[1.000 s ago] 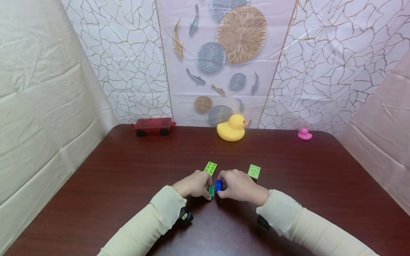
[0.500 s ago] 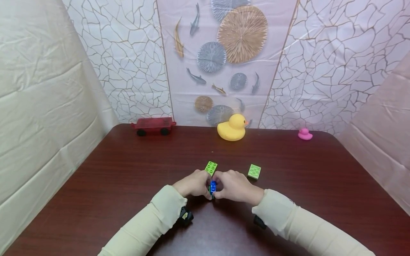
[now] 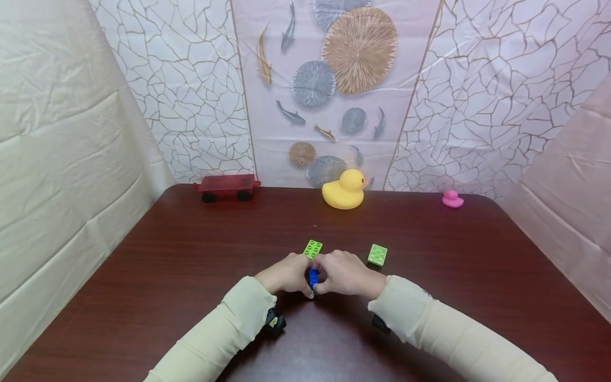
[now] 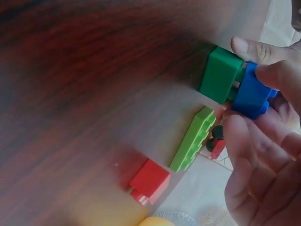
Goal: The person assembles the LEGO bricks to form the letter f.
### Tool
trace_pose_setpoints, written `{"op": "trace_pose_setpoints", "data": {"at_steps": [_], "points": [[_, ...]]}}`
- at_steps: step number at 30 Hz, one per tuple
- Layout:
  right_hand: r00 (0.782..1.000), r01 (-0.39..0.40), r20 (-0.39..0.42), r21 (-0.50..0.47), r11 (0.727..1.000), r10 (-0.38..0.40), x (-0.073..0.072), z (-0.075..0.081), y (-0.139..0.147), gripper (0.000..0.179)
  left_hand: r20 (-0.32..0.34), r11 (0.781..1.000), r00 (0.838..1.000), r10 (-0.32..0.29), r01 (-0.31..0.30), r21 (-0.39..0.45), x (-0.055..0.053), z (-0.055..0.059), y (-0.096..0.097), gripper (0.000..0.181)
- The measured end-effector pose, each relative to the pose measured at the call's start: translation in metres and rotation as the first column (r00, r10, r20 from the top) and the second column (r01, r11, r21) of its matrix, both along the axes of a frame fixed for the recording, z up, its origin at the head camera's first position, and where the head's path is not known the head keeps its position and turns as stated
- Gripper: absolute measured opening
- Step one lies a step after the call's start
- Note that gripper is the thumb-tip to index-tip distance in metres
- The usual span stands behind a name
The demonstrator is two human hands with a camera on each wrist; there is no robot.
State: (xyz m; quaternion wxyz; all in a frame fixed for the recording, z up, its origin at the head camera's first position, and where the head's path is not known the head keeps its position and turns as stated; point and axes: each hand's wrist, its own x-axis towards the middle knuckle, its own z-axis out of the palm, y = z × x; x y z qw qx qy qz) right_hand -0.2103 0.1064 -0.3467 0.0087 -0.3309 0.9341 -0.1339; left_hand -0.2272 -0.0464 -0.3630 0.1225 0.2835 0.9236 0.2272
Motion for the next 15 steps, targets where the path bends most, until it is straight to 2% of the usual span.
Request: {"op": "trace_pose_setpoints", "data": {"at_steps": [4, 10, 15], "points": [[1.0, -0.005, 0.003, 0.023, 1.0, 0.005, -0.002, 0.001, -0.002, 0.026, 0.006, 1.0, 1.0, -0.02, 0.02, 0.005, 0.0, 0.001, -0.002, 0.028], [0.998, -0.046, 0.042, 0.026, 0.999, 0.045, -0.007, 0.002, -0.002, 0.025, 0.035, 1.0, 0.999, -0.006, 0.006, 0.017, 0.0, 0.006, -0.006, 0.023], [0.994, -0.085, 0.076, 0.008, 0.996, 0.084, -0.013, 0.003, 0.0, 0.024, 0.019, 1.0, 1.0, -0.002, 0.001, 0.029, 0.0, 0.007, -0.006, 0.021]]}}
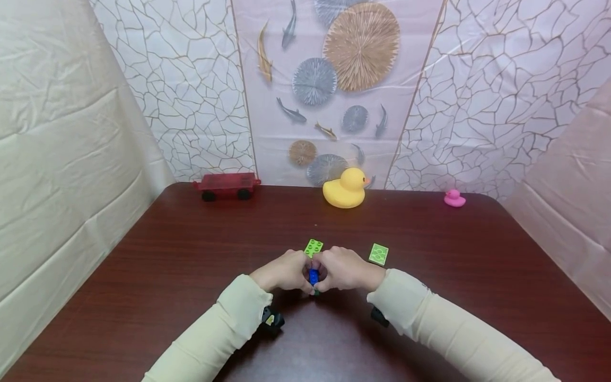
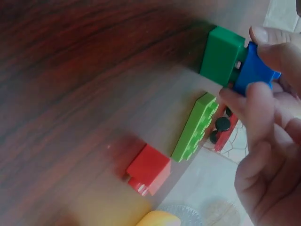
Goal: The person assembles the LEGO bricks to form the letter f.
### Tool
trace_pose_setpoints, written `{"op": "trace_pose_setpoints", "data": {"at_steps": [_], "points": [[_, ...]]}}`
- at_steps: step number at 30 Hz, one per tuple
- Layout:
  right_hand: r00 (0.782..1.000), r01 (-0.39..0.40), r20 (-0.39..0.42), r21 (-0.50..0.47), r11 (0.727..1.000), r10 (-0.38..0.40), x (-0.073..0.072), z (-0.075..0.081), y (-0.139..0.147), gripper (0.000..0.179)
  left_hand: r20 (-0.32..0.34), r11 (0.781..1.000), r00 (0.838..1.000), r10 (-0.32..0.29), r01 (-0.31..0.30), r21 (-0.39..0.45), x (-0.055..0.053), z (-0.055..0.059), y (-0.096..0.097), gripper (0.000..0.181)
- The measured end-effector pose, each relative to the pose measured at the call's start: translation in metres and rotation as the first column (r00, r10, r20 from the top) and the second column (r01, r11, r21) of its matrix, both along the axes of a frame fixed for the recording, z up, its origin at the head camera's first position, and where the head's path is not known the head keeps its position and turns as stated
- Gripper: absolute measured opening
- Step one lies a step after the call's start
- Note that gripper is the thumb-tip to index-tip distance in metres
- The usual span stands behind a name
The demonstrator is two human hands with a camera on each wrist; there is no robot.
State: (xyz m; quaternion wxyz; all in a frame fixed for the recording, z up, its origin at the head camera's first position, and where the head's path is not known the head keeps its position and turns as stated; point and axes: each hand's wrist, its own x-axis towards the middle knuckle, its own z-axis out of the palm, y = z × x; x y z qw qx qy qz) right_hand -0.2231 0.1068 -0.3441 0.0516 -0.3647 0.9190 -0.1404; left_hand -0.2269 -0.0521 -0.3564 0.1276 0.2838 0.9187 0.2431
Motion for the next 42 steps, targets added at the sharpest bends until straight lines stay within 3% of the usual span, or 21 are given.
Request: {"op": "trace_pose_setpoints", "data": {"at_steps": [8, 15, 19, 24, 29, 35, 38, 42], "points": [[0.997, 0.005, 0.075, -0.022, 1.0, -0.004, -0.001, 0.0, 0.002, 0.02, -0.056, 1.0, 0.998, 0.005, -0.005, 0.0, 0.001, -0.001, 0.005, 0.021], [0.992, 0.023, 0.126, -0.037, 0.999, -0.018, -0.002, 0.0, -0.01, 0.018, -0.05, 0.998, 0.998, 0.045, -0.047, -0.037, 0.003, -0.002, 0.003, 0.023], [0.998, 0.022, 0.055, -0.024, 0.999, -0.02, 0.0, -0.002, -0.013, 0.02, -0.069, 0.997, 0.996, 0.06, -0.063, -0.043, 0.004, -0.003, 0.003, 0.026], [0.998, 0.045, -0.04, -0.014, 0.999, -0.046, 0.004, -0.004, -0.01, 0.023, -0.069, 0.999, 0.997, 0.038, -0.04, -0.028, 0.002, -0.005, 0.006, 0.025], [0.997, 0.083, -0.001, -0.015, 0.996, -0.083, 0.005, -0.004, -0.005, 0.023, -0.06, 0.999, 0.998, 0.032, -0.034, -0.018, -0.001, -0.009, 0.01, 0.023], [0.997, 0.041, 0.062, 0.098, 0.994, -0.047, 0.0, 0.008, -0.002, 0.026, -0.07, 0.999, 0.997, 0.033, -0.034, -0.017, -0.001, -0.009, 0.009, 0.023], [0.994, 0.061, 0.081, 0.149, 0.987, -0.074, -0.008, 0.016, 0.0, 0.034, -0.067, 0.998, 0.997, 0.049, -0.052, -0.048, 0.0, -0.007, 0.007, 0.025], [0.992, 0.121, -0.064, 0.205, 0.971, -0.11, -0.021, 0.019, -0.001, 0.034, -0.061, 0.989, 0.996, 0.069, -0.077, -0.128, 0.002, -0.004, 0.004, 0.025]]}}
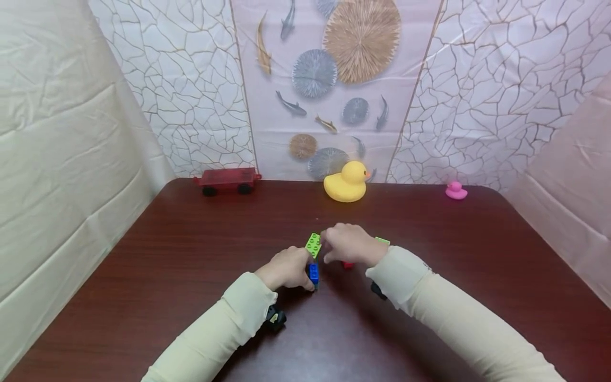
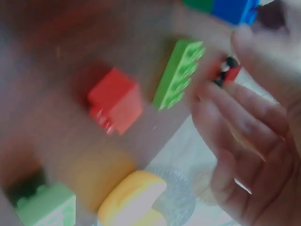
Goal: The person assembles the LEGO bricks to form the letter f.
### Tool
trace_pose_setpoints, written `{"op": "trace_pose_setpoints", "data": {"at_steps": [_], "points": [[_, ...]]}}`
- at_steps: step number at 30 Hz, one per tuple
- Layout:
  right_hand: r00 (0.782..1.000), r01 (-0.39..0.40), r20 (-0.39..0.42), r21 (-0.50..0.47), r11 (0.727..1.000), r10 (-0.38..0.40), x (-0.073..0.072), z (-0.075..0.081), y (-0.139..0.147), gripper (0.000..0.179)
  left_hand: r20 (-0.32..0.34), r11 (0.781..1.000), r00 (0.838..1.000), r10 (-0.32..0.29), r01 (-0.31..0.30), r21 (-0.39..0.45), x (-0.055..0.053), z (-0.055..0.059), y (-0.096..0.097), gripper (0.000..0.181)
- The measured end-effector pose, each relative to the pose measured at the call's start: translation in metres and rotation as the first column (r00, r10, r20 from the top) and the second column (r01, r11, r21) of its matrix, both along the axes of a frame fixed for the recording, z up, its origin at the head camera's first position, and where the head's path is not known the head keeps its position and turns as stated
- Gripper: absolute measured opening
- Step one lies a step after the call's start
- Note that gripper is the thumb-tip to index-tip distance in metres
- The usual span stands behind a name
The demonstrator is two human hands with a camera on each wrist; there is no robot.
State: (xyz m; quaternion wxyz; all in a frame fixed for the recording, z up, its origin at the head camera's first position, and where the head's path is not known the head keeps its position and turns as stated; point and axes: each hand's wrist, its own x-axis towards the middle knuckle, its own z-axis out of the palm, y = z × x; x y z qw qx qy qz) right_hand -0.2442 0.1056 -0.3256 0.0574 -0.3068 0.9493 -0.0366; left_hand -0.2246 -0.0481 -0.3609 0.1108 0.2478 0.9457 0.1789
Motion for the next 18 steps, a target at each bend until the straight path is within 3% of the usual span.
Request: {"op": "trace_pose_setpoints", "data": {"at_steps": [3, 5, 10, 14, 18], "points": [[0.988, -0.035, -0.148, 0.086, 0.996, 0.048, -0.009, -0.007, -0.006, 0.027, -0.011, 0.999, 1.0, 0.005, -0.006, -0.047, 0.0, 0.002, -0.001, 0.028], [0.975, -0.076, -0.198, 0.135, 0.988, 0.102, -0.014, -0.014, -0.012, 0.03, -0.012, 0.998, 1.0, 0.006, -0.007, -0.064, 0.001, 0.002, 0.0, 0.032], [0.978, -0.083, -0.165, 0.233, 0.969, 0.124, -0.02, -0.027, -0.022, 0.043, -0.036, 0.996, 0.999, -0.001, -0.003, -0.091, 0.001, 0.002, 0.002, 0.034], [0.98, -0.044, -0.172, 0.3, 0.953, 0.099, -0.024, -0.035, -0.023, 0.034, -0.046, 0.995, 0.999, 0.006, -0.01, -0.095, 0.002, 0.002, 0.001, 0.028], [0.975, -0.047, -0.193, 0.305, 0.951, 0.11, -0.024, -0.035, -0.022, 0.025, -0.038, 0.996, 0.999, 0.021, -0.024, -0.09, 0.002, 0.002, -0.002, 0.028]]}}
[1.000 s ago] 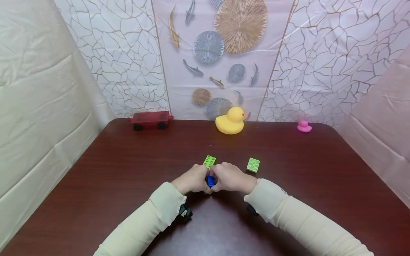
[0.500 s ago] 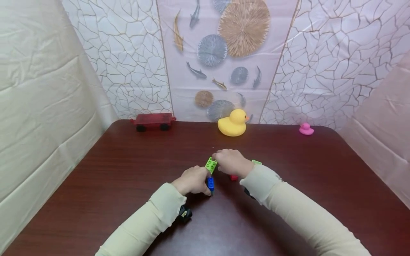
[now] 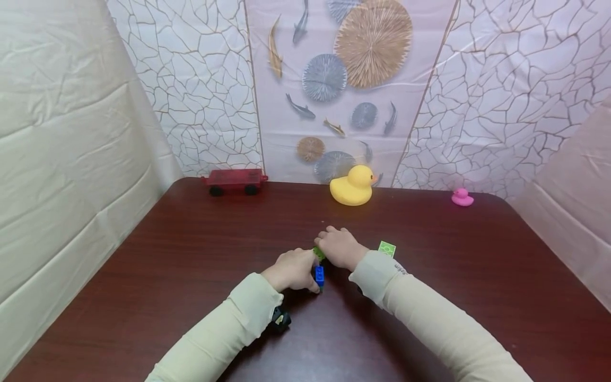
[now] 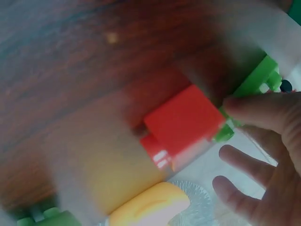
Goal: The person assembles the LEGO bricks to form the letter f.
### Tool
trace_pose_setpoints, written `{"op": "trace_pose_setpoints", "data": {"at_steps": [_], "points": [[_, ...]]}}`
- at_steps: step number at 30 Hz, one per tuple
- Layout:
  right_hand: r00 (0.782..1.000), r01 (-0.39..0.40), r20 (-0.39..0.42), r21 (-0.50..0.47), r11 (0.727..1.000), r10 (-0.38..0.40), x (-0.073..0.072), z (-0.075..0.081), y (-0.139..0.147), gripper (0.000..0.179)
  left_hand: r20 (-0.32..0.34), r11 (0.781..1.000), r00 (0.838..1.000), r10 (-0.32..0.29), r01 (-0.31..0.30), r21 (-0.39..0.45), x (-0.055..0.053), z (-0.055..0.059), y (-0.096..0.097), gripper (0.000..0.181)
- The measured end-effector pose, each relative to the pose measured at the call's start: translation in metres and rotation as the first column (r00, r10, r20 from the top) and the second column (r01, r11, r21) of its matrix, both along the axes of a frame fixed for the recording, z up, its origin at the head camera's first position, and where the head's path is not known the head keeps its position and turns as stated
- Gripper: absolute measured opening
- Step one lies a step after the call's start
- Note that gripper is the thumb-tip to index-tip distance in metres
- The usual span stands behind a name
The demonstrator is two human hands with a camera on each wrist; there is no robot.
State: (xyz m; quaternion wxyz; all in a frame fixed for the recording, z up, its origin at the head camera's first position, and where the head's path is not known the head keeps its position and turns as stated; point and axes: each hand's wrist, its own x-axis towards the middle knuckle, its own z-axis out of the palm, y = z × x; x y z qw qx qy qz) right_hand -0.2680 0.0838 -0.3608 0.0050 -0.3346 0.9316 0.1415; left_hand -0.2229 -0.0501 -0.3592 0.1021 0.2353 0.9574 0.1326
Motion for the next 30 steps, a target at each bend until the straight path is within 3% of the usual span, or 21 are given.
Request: {"op": "trace_pose_setpoints", "data": {"at_steps": [5, 10, 14, 21, 25, 30], "points": [[1.0, 0.014, 0.022, -0.111, 0.994, -0.011, 0.008, 0.015, 0.012, 0.025, 0.007, 1.0, 1.0, -0.003, 0.003, 0.009, -0.001, 0.0, 0.001, 0.031], [0.993, 0.072, 0.107, -0.268, 0.961, -0.045, 0.022, 0.032, 0.026, 0.028, 0.014, 1.0, 1.0, -0.001, 0.001, 0.013, -0.003, -0.001, 0.002, 0.036], [0.985, 0.11, 0.163, -0.34, 0.934, -0.056, 0.033, 0.038, 0.037, 0.031, 0.011, 1.0, 1.0, 0.002, -0.002, 0.015, -0.004, -0.001, 0.002, 0.035], [0.981, 0.095, 0.191, -0.38, 0.92, -0.022, 0.048, 0.037, 0.048, 0.035, 0.009, 1.0, 1.0, -0.002, 0.002, 0.007, -0.004, 0.0, 0.005, 0.031], [0.981, 0.051, 0.193, -0.403, 0.914, 0.031, 0.052, 0.035, 0.047, 0.033, 0.004, 1.0, 1.0, -0.006, 0.006, 0.003, -0.005, 0.001, 0.007, 0.032], [0.974, 0.05, 0.221, -0.445, 0.894, 0.055, 0.055, 0.034, 0.043, 0.028, 0.009, 1.0, 1.0, -0.003, 0.003, 0.007, -0.005, 0.001, 0.009, 0.03]]}}
